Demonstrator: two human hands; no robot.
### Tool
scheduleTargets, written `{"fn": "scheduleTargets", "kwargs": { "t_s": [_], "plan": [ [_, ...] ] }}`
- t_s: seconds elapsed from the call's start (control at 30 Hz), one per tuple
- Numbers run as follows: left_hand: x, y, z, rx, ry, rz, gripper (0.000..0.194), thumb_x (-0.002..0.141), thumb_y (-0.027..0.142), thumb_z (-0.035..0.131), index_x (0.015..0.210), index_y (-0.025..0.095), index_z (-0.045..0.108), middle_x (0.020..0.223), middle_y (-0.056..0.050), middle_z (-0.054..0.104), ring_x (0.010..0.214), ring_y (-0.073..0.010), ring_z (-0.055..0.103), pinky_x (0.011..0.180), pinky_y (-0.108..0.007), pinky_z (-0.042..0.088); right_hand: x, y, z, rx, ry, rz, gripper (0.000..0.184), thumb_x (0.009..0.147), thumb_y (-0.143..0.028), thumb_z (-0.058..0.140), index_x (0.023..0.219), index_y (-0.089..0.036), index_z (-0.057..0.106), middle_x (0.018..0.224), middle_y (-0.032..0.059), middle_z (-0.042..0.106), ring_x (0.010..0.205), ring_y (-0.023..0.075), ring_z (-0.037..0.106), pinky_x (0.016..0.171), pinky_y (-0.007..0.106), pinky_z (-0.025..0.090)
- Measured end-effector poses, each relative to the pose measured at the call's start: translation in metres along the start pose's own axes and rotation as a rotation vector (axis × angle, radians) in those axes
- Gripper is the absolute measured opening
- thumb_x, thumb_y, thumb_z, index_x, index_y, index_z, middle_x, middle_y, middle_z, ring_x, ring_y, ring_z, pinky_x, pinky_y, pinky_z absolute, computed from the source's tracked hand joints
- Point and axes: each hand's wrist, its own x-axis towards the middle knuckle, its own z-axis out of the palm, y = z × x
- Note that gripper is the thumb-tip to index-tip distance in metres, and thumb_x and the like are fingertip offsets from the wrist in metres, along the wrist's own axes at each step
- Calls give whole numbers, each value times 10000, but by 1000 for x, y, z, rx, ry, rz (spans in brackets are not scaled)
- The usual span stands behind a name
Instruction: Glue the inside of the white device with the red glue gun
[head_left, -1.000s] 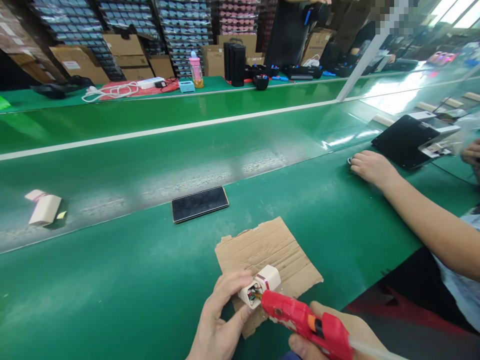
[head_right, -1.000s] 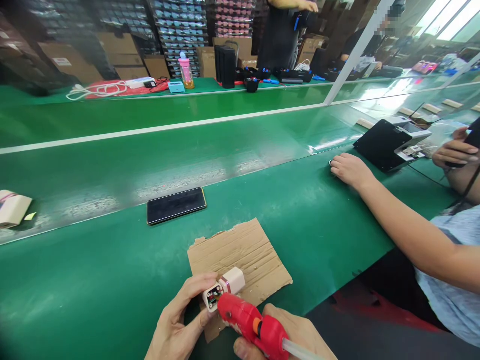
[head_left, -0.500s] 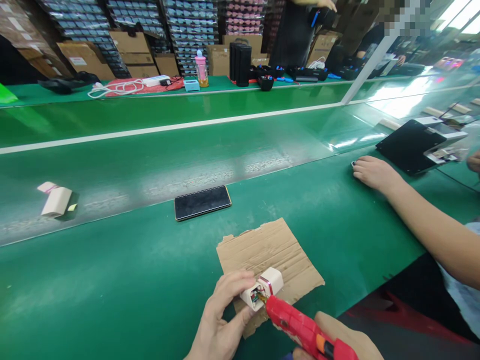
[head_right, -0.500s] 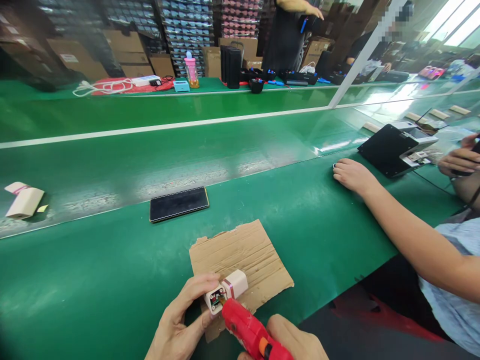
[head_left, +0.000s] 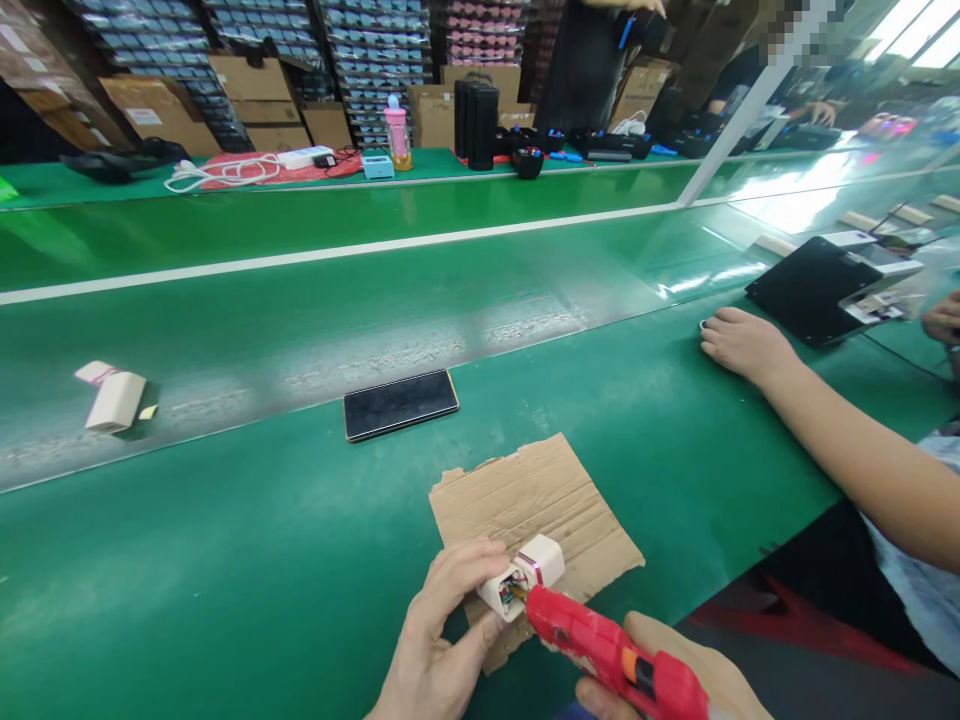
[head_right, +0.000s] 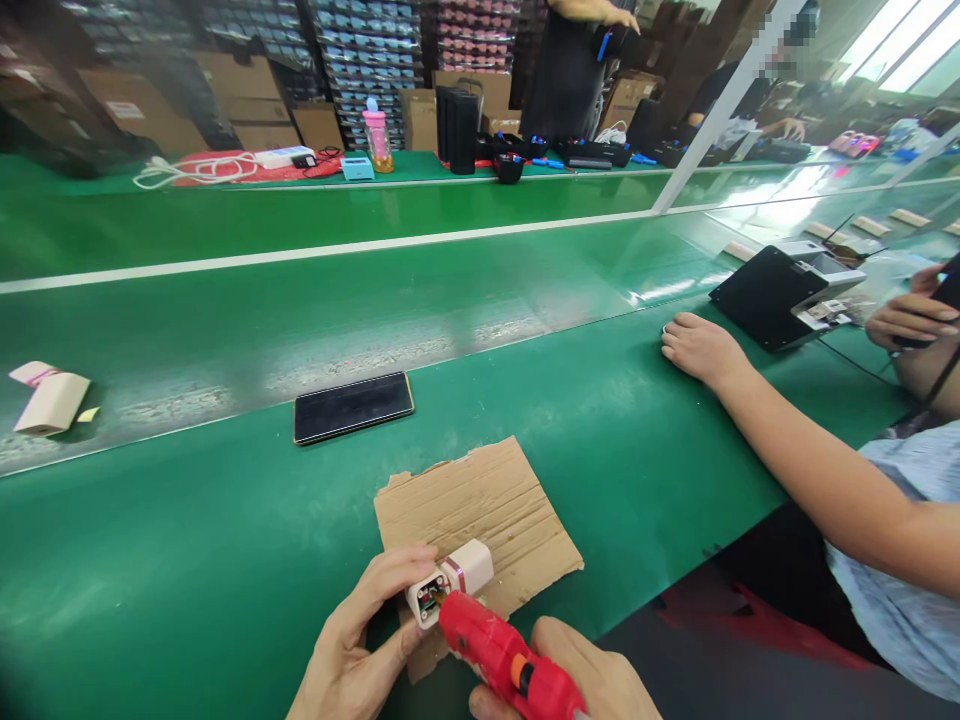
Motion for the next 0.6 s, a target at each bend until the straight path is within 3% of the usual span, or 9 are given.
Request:
{"fn": "scheduleTargets", "kwargs": {
  "t_s": [0.13,0.37,0.5,0.6],
  "plan": [
    [1,1,-1,9,-6,16,262,1012,378,736,1273,367,751,1266,-26,801,1213,-166,744,1094,-241,570,-2,-4,-2,115,-38,80,566,1094,-621,513,648,-273,502,559,-58,442,508,139,332,445,244,367],
    [2,2,-1,18,-7,47,249,1016,382,730,1261,345,758,1241,-43,807,1194,-179,750,1071,-255,590,9,-12,-4,515,-78,319,530,1062,-521,634,622,-242,537,576,-57,551,518,118,460,497,234,463],
    [2,1,-1,24,-8,47,243,1023,390,723,1261,353,751,1252,-18,804,1208,-144,740,1088,-205,560,17,-28,-2,765,113,624,432,1063,-518,657,747,-223,658,629,-69,618,507,96,530,532,234,525],
    [2,1,0,16,-6,46,254,1026,399,718,1275,359,743,1264,-16,801,1214,-140,737,1082,-198,562,27,-45,-4,861,423,951,364,1058,-484,684,803,-224,701,725,-39,701,581,109,619,564,250,580]
  ]
}}
